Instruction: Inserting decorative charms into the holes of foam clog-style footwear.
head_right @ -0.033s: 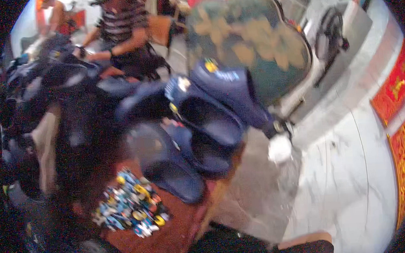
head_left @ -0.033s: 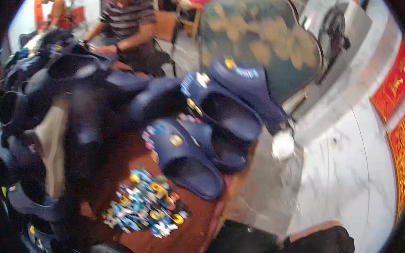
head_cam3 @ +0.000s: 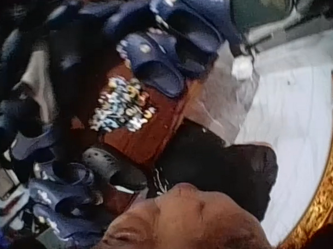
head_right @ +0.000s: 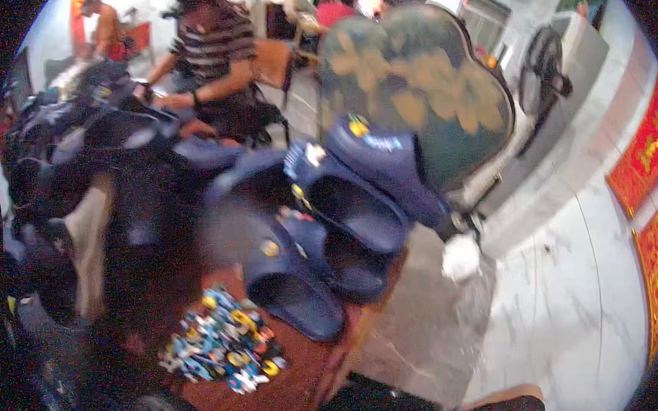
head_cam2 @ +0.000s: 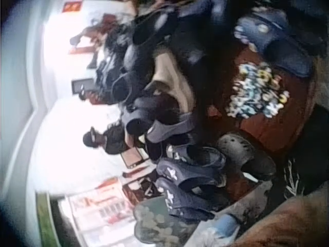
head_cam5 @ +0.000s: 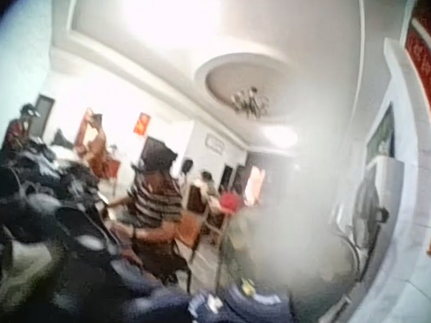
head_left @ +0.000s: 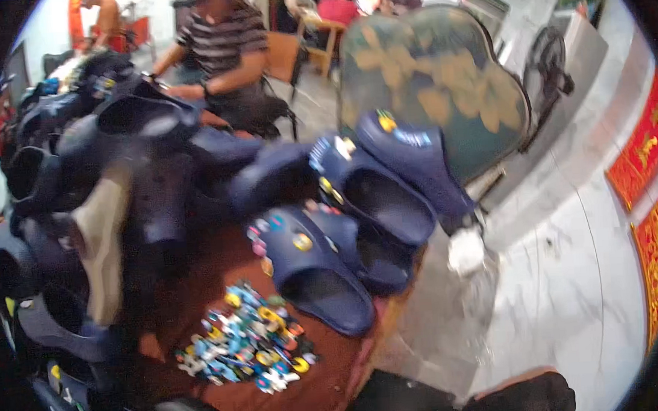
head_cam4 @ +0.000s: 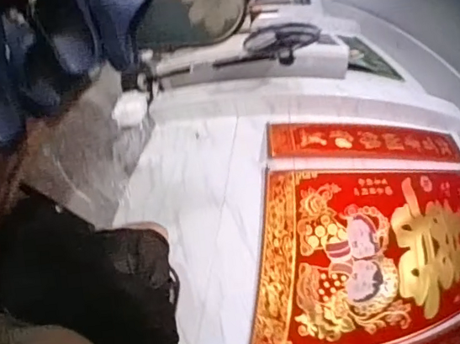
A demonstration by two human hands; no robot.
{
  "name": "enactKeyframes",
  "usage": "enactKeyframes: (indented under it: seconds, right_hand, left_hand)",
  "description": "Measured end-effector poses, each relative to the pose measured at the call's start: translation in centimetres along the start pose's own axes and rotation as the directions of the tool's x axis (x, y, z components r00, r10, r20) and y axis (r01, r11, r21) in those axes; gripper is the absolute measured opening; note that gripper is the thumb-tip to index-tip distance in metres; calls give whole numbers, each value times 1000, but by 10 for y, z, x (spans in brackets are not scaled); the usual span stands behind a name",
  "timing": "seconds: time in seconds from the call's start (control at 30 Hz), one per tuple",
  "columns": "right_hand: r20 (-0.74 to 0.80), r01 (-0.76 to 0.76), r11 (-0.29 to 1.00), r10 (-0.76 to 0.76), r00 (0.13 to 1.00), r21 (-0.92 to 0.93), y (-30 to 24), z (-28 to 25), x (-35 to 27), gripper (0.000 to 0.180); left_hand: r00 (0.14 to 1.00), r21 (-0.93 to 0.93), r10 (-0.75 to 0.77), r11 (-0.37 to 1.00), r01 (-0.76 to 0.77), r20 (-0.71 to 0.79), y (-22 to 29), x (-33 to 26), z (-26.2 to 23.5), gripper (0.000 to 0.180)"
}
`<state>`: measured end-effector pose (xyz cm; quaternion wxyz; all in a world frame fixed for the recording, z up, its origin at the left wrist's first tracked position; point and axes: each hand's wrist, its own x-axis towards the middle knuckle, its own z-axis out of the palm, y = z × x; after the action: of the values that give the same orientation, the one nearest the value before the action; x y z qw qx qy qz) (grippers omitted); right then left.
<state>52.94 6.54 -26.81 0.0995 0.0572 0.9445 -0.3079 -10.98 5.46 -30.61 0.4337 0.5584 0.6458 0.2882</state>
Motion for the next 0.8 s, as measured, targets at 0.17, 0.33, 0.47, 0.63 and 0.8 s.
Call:
enactKeyframes:
  seconds: [0.17,0.33,0.47,0.63,0.8]
  right_hand:
    - [131,-80,993,92,987,-91,50,-83,26,23]
    - [123,-263,961,272,954,-82,-12,-105,58,13]
    - [61,-467,884,466,882,-13,-75,-106,87,12]
    - [-104,-514,856,517,850,53,-92,-110,160,29]
    - [-212,-350,928,319,924,-126,-122,-147,171,28]
  left_hand:
    - [967,-55,71,995,-87,-243,-1,51,-21,28]
    - [933,-21,168,983,-183,-319,18,76,-46,26]
    - [911,23,292,954,-298,-291,52,96,-68,25]
    - [875,67,391,919,-389,-285,80,87,-91,23]
    - [866,86,334,941,-326,-372,58,-8,-113,21]
